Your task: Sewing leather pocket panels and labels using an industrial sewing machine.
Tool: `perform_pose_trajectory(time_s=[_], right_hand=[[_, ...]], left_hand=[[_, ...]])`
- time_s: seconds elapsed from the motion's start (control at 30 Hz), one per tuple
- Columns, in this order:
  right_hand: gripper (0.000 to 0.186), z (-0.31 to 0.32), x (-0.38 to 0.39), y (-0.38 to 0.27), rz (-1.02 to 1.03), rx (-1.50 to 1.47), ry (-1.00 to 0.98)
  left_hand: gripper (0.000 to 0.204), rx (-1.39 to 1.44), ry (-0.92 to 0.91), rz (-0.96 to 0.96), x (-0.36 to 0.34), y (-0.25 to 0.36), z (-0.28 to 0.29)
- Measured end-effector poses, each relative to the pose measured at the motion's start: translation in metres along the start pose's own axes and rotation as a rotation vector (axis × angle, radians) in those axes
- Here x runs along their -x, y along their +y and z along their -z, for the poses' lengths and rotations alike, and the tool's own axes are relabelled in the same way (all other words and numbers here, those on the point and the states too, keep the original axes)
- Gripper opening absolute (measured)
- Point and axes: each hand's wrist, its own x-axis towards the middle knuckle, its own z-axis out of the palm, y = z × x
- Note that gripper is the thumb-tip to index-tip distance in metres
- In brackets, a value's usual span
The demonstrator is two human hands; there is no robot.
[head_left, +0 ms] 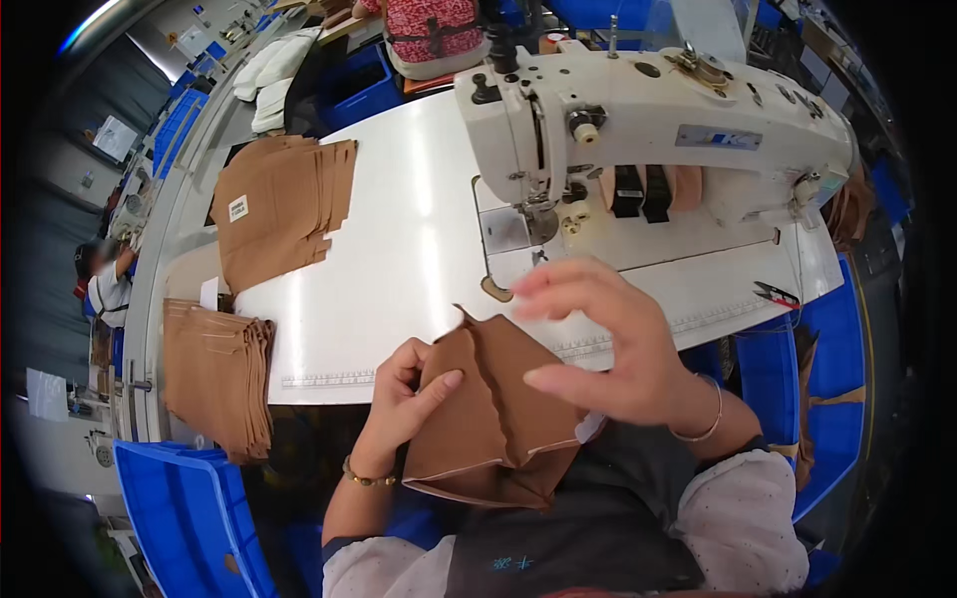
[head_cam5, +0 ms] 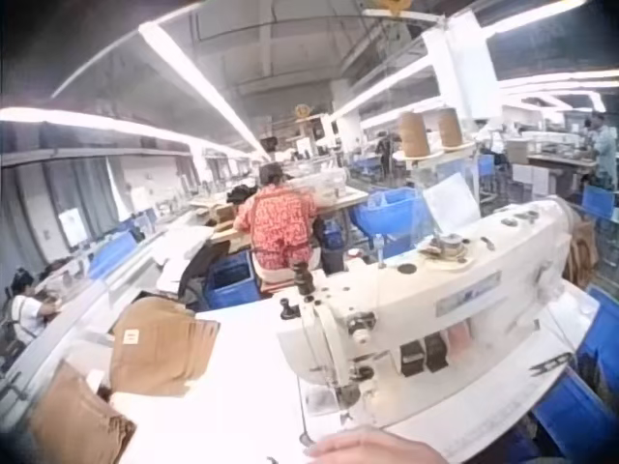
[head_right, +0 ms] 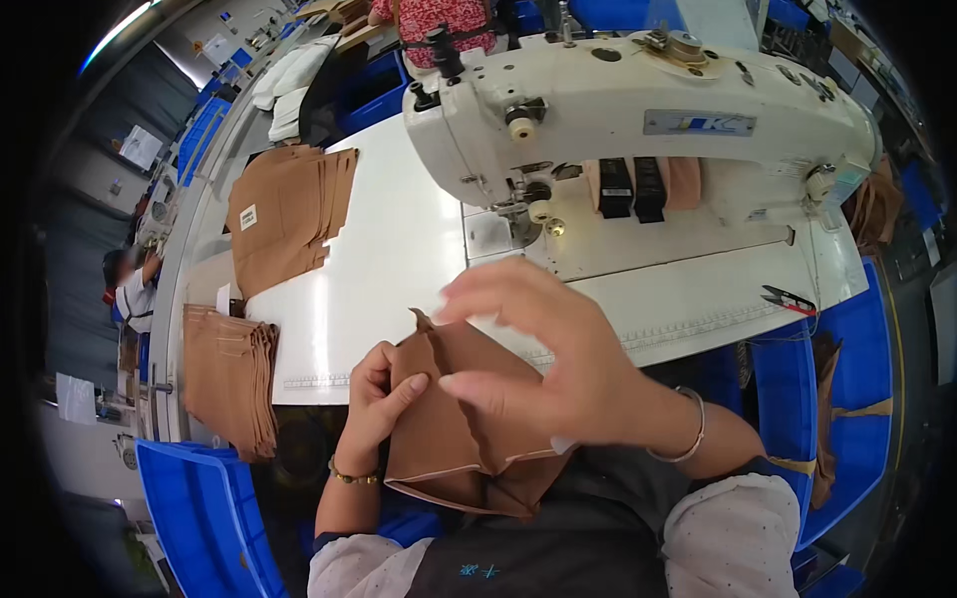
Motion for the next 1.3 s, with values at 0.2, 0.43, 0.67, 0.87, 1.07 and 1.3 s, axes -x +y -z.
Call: perform_pose_trajectory(time_s=[0.2,0.43,0.67,0.87,1.07,1.3], right_hand=[[0.038,-0.027,-0.003,0.039,-0.541,-0.306,-0.124],[0.017,-0.014,0.001,0.030,-0.502,-0.261,-0.099],[0.014,-0.017,0.013,0.020,-0.469,-0.343,-0.070],[0.013,-0.026,0.018,0.017,-0.524,-0.540,0.036],[0.016,-0.024,0.022,0.016,-0.130,0.022,-0.054],[0.013,-0.027,0.004,0.027,0.593,0.572,0.017]], left_hand=[[0.022,-0.017,-0.045,0.038,0.018,0.028,-0.011],[0.025,-0.023,0.078,0.151,0.016,0.057,-0.009],[0.011,-0.193,0.143,0.043,0.008,0.063,-0.006],[0.010,-0.287,0.170,-0.070,-0.004,0.055,-0.003],[0.010,-0.166,0.148,0.039,-0.009,0.049,-0.001],[0.010,-0.156,0.085,0.040,-0.006,0.047,0.014]])
